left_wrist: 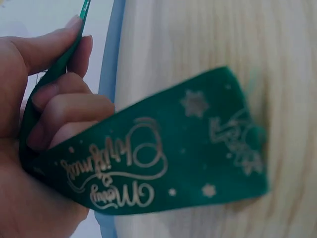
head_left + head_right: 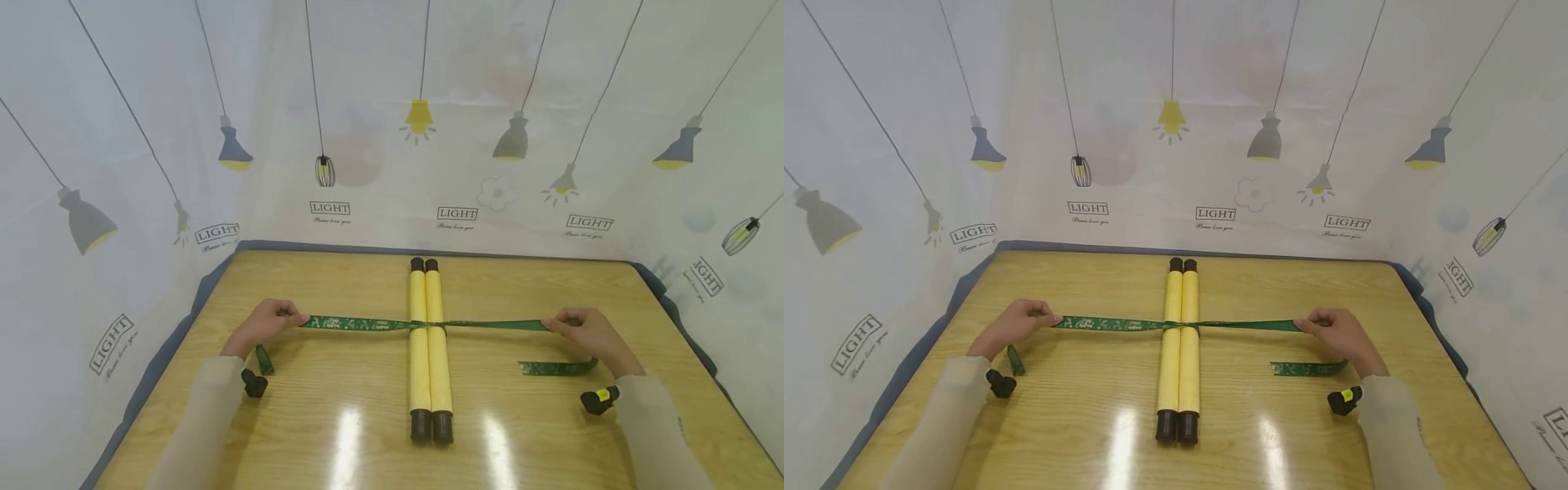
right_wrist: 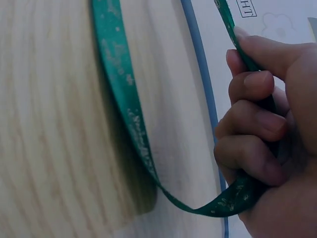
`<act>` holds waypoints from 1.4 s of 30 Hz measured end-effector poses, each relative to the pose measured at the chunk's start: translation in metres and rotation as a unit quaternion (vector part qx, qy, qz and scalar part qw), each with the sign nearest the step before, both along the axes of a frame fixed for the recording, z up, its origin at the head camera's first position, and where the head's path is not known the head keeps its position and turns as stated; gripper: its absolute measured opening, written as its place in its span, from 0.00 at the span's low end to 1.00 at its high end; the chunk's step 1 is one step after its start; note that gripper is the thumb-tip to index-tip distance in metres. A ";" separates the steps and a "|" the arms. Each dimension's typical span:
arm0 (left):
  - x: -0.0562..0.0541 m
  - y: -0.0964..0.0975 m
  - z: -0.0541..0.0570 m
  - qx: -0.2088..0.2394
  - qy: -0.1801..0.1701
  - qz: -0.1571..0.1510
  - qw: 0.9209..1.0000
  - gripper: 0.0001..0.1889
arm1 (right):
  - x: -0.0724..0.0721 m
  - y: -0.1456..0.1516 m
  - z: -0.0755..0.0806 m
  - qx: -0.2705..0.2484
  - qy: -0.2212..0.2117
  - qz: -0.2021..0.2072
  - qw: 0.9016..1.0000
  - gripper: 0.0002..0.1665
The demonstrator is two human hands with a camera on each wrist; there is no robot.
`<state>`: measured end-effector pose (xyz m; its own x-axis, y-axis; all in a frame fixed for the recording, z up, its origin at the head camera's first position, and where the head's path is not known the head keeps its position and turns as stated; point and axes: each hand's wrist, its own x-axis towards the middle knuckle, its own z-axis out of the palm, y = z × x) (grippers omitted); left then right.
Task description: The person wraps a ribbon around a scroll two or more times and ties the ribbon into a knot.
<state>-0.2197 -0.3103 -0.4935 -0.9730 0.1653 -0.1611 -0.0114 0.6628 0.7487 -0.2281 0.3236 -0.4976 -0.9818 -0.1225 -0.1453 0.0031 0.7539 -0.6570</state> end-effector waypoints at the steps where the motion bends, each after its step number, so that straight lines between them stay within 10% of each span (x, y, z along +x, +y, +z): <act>1: 0.000 0.000 -0.001 -0.001 -0.002 0.003 1.000 0.20 | 0.000 0.000 -0.002 -0.001 -0.001 -0.002 1.000 0.32; 19: -0.001 -0.012 -0.017 -0.061 0.005 0.026 0.998 0.15 | 0.007 0.013 -0.001 0.064 0.045 0.006 0.997 0.32; 32: 0.016 -0.066 0.005 -0.145 0.003 0.062 0.988 0.15 | 0.012 0.079 0.009 0.120 0.079 -0.015 0.989 0.29; 42: 0.021 -0.069 0.002 -0.176 -0.015 0.117 0.977 0.20 | 0.015 0.098 -0.002 0.148 0.095 -0.039 0.984 0.24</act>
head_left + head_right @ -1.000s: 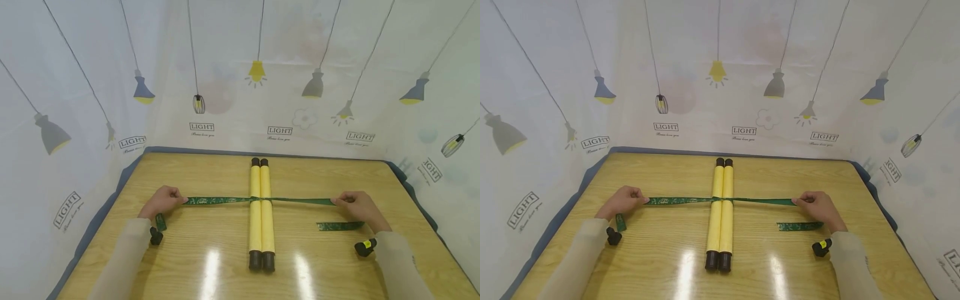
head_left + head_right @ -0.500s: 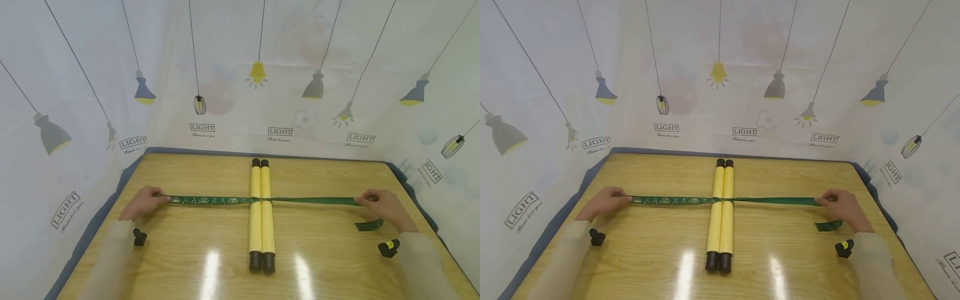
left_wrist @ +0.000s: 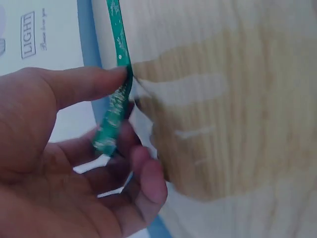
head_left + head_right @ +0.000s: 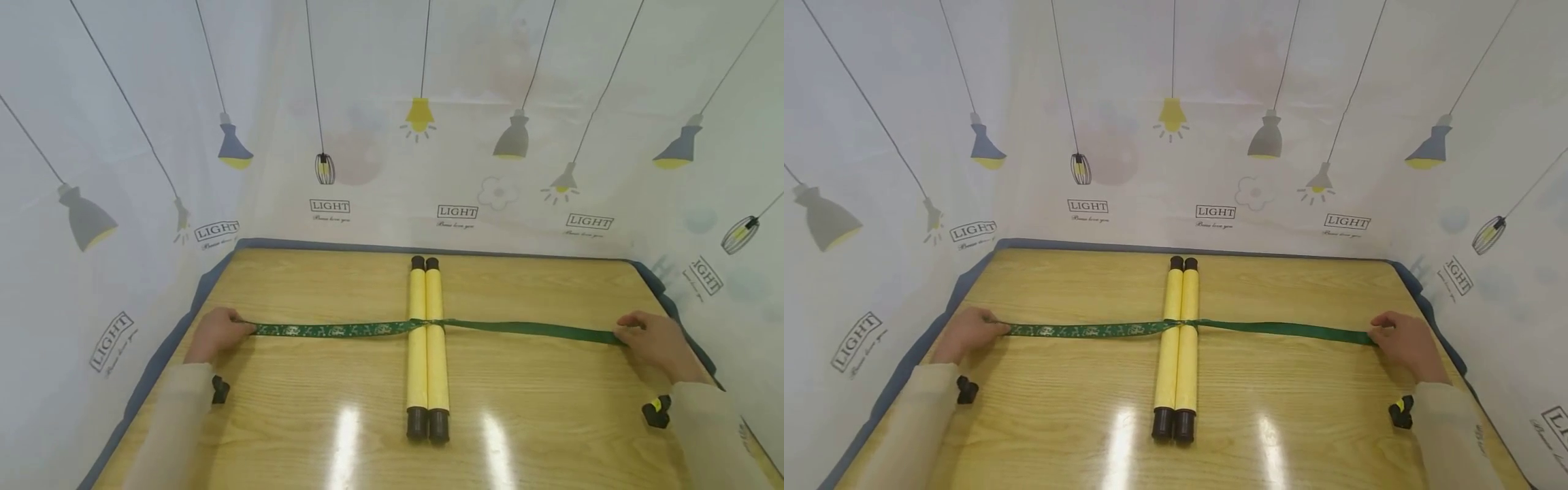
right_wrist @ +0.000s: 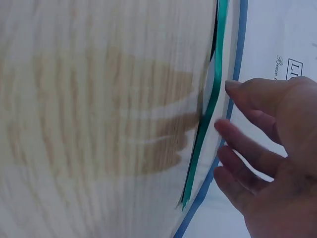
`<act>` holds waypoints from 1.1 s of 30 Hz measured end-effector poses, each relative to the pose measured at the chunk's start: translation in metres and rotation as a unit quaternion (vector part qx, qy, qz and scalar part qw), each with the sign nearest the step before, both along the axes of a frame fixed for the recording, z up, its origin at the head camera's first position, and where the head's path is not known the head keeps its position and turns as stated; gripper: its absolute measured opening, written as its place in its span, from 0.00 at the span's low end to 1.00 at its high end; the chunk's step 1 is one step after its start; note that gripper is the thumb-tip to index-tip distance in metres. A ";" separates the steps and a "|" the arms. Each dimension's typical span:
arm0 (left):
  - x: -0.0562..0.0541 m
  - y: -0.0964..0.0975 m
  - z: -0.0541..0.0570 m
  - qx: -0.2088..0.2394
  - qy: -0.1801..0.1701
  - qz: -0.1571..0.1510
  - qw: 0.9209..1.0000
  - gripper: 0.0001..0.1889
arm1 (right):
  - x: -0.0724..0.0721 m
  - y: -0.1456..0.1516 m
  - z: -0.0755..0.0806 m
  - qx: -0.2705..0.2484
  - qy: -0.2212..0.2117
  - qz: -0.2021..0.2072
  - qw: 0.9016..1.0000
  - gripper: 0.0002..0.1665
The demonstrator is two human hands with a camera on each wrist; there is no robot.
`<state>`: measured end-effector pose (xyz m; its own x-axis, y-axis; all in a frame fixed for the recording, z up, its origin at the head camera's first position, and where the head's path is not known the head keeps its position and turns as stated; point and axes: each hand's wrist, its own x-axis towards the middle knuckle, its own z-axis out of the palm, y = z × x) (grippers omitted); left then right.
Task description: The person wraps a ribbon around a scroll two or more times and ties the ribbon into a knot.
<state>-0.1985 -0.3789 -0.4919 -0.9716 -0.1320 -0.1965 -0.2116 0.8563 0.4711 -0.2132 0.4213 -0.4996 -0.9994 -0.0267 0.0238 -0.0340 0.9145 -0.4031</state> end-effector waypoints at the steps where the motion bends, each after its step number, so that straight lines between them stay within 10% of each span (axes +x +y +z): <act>1: 0.000 0.002 0.000 -0.005 0.005 0.006 1.000 0.22 | 0.000 0.000 0.000 0.002 0.001 -0.003 1.000 0.26; 9: 0.000 0.051 0.013 -0.014 0.098 0.010 0.995 0.22 | 0.002 -0.008 0.007 0.015 -0.009 -0.020 1.000 0.33; 24: -0.002 0.182 0.010 0.094 0.009 -0.086 0.992 0.25 | 0.002 -0.031 0.013 0.044 -0.149 -0.065 0.986 0.48; 33: -0.014 0.218 -0.005 0.012 -0.020 -0.082 0.996 0.36 | -0.004 -0.038 0.007 0.063 -0.193 -0.151 0.967 0.54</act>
